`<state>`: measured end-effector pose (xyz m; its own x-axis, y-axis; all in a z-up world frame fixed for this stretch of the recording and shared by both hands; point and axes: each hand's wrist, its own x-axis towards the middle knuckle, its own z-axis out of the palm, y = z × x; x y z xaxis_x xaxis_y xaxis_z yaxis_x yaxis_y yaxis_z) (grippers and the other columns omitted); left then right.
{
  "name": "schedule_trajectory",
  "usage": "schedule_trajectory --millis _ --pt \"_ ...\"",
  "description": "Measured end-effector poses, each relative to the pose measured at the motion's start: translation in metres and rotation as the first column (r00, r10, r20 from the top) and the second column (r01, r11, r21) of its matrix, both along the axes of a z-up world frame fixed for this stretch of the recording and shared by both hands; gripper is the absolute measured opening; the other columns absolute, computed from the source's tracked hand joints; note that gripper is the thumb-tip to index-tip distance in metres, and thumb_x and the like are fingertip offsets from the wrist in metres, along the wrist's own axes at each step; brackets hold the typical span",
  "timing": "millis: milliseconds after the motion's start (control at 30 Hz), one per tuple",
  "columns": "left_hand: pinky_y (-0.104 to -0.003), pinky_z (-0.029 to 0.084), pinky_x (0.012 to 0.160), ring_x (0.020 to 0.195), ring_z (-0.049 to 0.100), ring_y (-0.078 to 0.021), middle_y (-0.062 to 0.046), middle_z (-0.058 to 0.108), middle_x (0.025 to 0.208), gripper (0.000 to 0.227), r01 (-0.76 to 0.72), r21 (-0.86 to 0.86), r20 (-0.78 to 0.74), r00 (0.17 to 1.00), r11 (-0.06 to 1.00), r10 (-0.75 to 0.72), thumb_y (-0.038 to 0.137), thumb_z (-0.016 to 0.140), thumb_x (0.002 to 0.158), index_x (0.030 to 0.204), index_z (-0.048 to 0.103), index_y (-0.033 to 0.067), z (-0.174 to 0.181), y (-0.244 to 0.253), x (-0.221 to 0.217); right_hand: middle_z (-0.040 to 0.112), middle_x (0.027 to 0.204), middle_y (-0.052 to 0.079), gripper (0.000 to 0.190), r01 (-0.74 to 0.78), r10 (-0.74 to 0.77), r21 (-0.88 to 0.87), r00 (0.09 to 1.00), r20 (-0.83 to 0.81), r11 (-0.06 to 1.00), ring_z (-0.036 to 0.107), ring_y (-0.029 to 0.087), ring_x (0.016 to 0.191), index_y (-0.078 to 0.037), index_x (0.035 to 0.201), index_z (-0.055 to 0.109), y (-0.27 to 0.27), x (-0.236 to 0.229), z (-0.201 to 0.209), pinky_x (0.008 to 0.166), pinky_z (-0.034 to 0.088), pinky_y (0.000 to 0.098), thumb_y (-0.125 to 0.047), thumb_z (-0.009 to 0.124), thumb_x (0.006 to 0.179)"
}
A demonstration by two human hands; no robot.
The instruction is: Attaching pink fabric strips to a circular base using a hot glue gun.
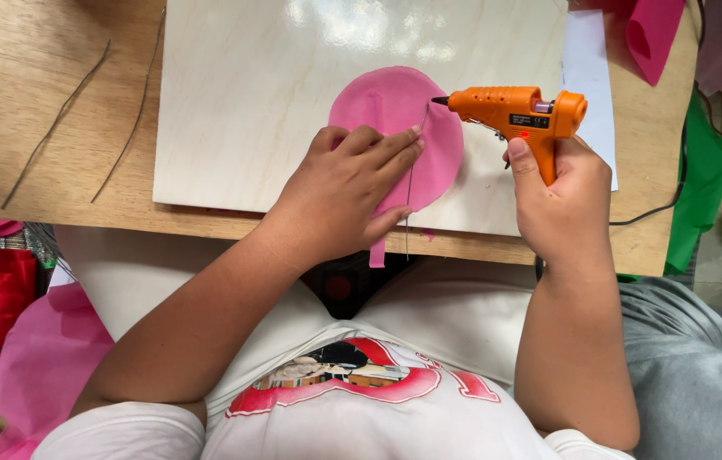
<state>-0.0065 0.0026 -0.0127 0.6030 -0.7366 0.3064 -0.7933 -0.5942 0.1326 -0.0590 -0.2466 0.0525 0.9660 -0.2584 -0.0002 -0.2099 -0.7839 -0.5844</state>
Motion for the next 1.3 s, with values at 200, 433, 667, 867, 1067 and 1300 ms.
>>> schedule_trajectory --millis 200,433,667,867,1067,1300 --pt "-0.039 0.040 0.093 0.114 0.055 -0.0211 0.002 0.052 0.156 0.071 0.009 -0.017 -0.003 1.000 1.000 -0.009 0.057 0.060 0.092 0.147 0.057 0.0136 -0.001 0.000 0.000 0.062 0.083 0.001 0.031 -0.012 0.012 0.000 1.000 0.005 1.000 0.055 0.017 0.075 -0.010 0.101 0.068 0.000 0.001 -0.001 0.070 0.042 0.0326 -0.037 0.058 0.110" --pt "-0.038 0.040 0.092 0.115 0.055 -0.0204 0.001 0.052 0.156 0.072 0.007 -0.019 0.011 1.000 1.000 -0.007 0.057 0.062 0.091 0.148 0.056 0.0136 -0.001 0.000 0.000 0.041 0.074 0.000 0.040 -0.011 0.011 -0.027 1.000 -0.014 1.000 0.041 0.017 0.070 -0.010 0.087 0.052 0.000 0.002 -0.006 0.066 0.034 0.0339 -0.041 0.058 0.112" --pt "-0.038 0.040 0.092 0.114 0.055 -0.0196 0.002 0.052 0.156 0.071 0.000 0.001 0.033 0.999 1.000 0.000 0.059 0.060 0.091 0.147 0.058 0.0148 -0.001 0.000 0.000 0.041 0.076 0.002 0.044 -0.025 0.025 -0.068 1.000 0.002 0.997 0.041 0.020 0.071 -0.009 0.085 0.047 -0.001 0.001 -0.007 0.066 0.033 0.0357 -0.040 0.058 0.113" --pt "-0.038 0.040 0.091 0.112 0.055 -0.0200 0.003 0.053 0.155 0.071 -0.002 -0.002 0.039 0.999 1.000 0.002 0.058 0.061 0.091 0.148 0.057 0.0146 -0.002 0.000 0.000 0.039 0.075 0.001 0.041 -0.003 0.003 -0.067 1.000 -0.006 0.998 0.038 0.018 0.071 -0.009 0.085 0.046 0.001 -0.001 -0.002 0.066 0.033 0.0348 -0.037 0.059 0.112" --pt "-0.038 0.040 0.091 0.113 0.055 -0.0198 0.002 0.054 0.154 0.071 -0.001 -0.004 0.040 0.999 1.000 0.002 0.058 0.061 0.091 0.146 0.058 0.0141 -0.001 0.000 -0.001 0.039 0.076 0.002 0.042 -0.024 0.025 -0.096 1.000 0.003 0.995 0.038 0.020 0.071 -0.008 0.083 0.042 0.003 0.000 0.001 0.067 0.032 0.0356 -0.033 0.060 0.112" --pt "-0.038 0.041 0.091 0.111 0.055 -0.0199 0.002 0.054 0.154 0.072 0.001 -0.001 0.044 0.999 1.000 -0.001 0.059 0.061 0.091 0.147 0.057 0.0138 -0.001 0.000 -0.001 0.049 0.080 0.008 0.031 -0.147 0.145 -0.234 0.989 -0.023 0.961 0.049 0.028 0.074 -0.005 0.087 0.053 0.016 0.008 0.029 0.068 0.038 0.0416 -0.024 0.064 0.110"
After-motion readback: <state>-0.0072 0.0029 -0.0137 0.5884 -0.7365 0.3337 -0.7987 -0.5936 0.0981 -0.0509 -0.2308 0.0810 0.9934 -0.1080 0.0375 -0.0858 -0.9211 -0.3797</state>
